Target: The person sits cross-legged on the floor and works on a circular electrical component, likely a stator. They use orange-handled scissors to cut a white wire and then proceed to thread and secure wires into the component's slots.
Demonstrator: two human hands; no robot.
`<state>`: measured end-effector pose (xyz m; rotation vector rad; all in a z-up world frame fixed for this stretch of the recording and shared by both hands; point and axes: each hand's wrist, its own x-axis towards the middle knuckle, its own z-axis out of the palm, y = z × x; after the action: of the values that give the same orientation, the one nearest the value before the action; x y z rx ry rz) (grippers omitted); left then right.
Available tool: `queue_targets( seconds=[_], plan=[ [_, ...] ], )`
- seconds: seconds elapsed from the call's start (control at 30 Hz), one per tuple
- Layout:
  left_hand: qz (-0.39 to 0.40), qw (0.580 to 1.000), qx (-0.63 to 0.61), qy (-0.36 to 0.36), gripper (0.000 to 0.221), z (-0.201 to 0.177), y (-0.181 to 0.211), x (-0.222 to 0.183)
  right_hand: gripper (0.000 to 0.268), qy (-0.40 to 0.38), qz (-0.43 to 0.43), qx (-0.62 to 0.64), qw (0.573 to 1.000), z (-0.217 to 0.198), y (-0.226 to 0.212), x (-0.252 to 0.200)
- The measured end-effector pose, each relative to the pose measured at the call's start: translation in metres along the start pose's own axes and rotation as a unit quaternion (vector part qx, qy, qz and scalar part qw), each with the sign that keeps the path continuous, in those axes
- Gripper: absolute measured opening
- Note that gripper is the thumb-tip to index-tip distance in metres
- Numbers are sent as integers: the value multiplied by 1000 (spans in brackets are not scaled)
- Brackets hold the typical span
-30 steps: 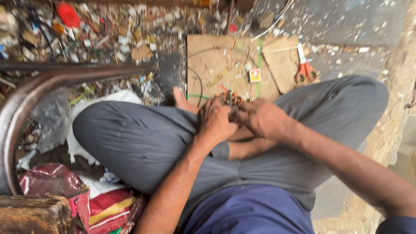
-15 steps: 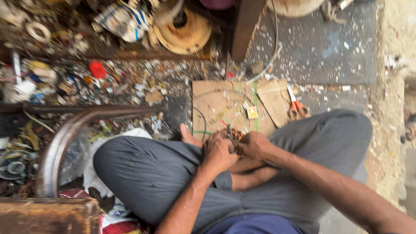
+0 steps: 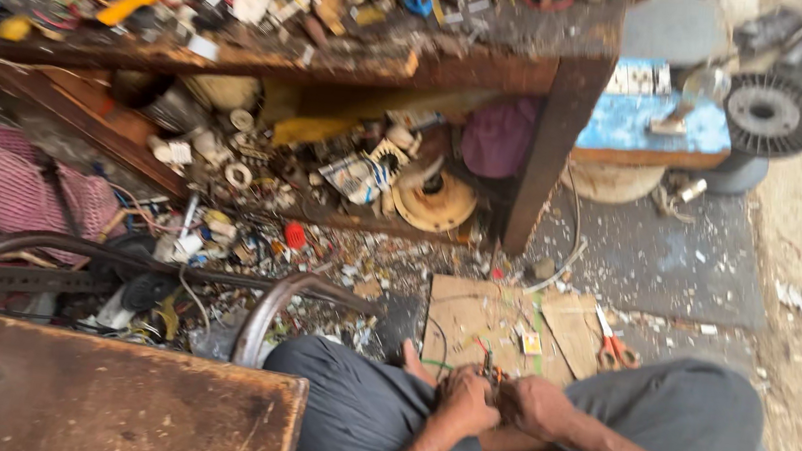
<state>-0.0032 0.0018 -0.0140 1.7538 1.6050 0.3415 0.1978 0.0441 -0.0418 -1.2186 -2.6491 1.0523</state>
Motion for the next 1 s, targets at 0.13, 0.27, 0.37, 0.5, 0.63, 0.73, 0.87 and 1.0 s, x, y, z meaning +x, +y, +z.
queue_targets(
  seconds=[0.13, 0.27, 0.37, 0.5, 0.63, 0.73, 0.87, 1.0],
  plan=[
    [-14, 1000, -22, -14, 21, -2, 3, -1, 36, -74, 270, 226, 933, 1, 2, 14],
    [-26, 999, -12, -23, 20, -13, 11, 0, 25, 101, 8, -27, 994, -21, -18, -4],
    [-42, 996, -50, -56, 24, -20, 20, -6, 22, 114, -231, -88, 962, -43, -39, -20],
    [-12, 999, -9, -31, 22, -28, 19, -2, 25, 72, -215, -151, 962, -52, -49, -14],
    [39, 999, 1, 32, 16, -7, 6, -7, 36, -105, 74, -100, 987, -15, -32, -6],
    [53, 996, 22, 65, 17, 3, 3, 5, 26, -111, -2, -40, 993, -1, -7, 11],
    [58, 997, 23, 48, 19, 3, 2, 8, 21, 182, -8, -56, 982, 1, 6, -9],
    [84, 994, 13, 75, 27, -3, 4, -3, 34, 86, -136, -118, 980, -22, -14, -36]
  ],
)
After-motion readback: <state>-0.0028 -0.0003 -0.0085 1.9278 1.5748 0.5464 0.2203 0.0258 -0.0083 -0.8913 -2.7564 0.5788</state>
